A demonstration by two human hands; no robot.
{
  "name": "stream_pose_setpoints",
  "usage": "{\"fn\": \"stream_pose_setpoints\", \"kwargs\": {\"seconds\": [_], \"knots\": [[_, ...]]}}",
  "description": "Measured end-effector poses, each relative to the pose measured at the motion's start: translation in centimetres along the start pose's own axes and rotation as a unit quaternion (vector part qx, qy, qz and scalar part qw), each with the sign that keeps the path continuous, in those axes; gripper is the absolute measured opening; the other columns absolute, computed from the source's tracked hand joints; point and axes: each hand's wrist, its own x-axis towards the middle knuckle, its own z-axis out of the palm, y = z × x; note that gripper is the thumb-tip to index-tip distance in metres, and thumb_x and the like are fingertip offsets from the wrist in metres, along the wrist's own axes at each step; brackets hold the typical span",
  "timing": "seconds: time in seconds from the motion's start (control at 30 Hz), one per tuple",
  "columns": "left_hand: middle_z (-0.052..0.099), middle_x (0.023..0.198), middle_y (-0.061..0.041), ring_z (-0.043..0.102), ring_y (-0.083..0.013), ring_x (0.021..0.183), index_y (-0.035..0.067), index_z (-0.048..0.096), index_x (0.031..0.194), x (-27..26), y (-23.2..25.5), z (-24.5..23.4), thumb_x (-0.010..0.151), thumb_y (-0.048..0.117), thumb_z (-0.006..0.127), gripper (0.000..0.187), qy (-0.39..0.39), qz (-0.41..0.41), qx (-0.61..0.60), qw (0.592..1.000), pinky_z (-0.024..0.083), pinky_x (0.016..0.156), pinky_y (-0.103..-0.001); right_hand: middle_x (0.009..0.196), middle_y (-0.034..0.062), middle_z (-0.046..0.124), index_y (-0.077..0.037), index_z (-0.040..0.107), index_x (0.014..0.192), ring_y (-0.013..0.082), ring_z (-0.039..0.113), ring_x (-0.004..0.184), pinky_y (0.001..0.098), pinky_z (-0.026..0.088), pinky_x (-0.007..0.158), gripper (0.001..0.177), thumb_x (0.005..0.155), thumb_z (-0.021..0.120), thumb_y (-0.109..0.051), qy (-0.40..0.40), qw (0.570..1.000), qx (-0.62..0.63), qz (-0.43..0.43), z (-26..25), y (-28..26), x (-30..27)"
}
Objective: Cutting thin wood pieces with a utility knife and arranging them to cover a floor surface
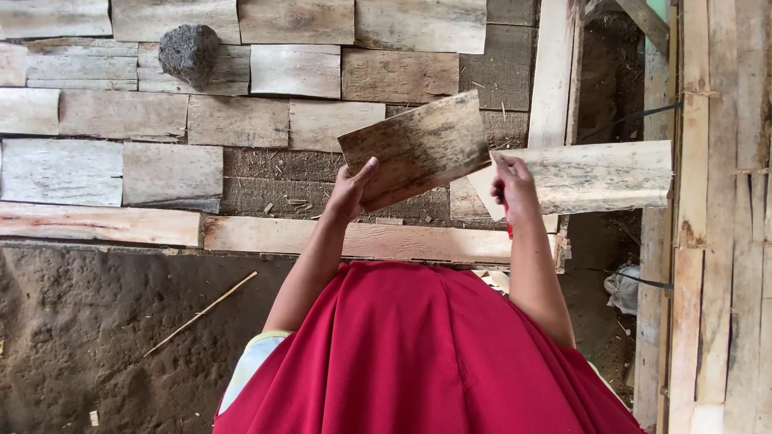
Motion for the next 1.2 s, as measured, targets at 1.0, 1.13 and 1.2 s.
{"fn": "stream_pose_setpoints", "kwargs": {"seconds": [1.0, 1.13, 1.2], "knots": [[0.057, 0.098, 0.005, 0.054, -0.0223, 0.099, 0.029, 0.069, 0.098, -0.9, -5.3, -22.4, 0.073, 0.017, 0.071, 0.027, 0.004, 0.440, 0.629, 0.640, 0.043, 0.076, -0.036, 0.070, 0.0036, 0.055, 0.002, 0.058, 0.120, 0.0135, 0.058, 0.044, 0.0281, 0.048, 0.036, 0.041, 0.088, 0.081, -0.009, -0.030, 0.999, -0.030, 0.003, 24.5, 10.1, -2.5], [0.058, 0.108, 0.002, 0.055, -0.0256, 0.108, 0.025, 0.067, 0.098, -1.5, -4.1, -24.8, 0.077, 0.016, 0.067, 0.023, 0.007, 0.414, 0.656, 0.632, 0.045, 0.081, -0.038, 0.070, 0.0037, 0.055, 0.001, 0.058, 0.119, 0.0141, 0.058, 0.043, 0.0282, 0.048, 0.035, 0.041, 0.087, 0.081, -0.010, -0.033, 0.999, -0.037, 0.002, 27.9, 10.8, -2.7], [0.056, 0.137, -0.009, 0.046, -0.0369, 0.136, 0.020, 0.067, 0.122, -2.1, -3.2, -25.8, 0.084, 0.018, 0.070, 0.037, -0.022, 0.362, 0.677, 0.640, 0.040, 0.104, -0.048, 0.070, 0.0033, 0.055, 0.000, 0.057, 0.119, 0.0131, 0.058, 0.044, 0.0275, 0.048, 0.036, 0.040, 0.088, 0.080, -0.011, -0.034, 0.998, -0.043, 0.001, 29.2, 11.1, -2.8]]}}
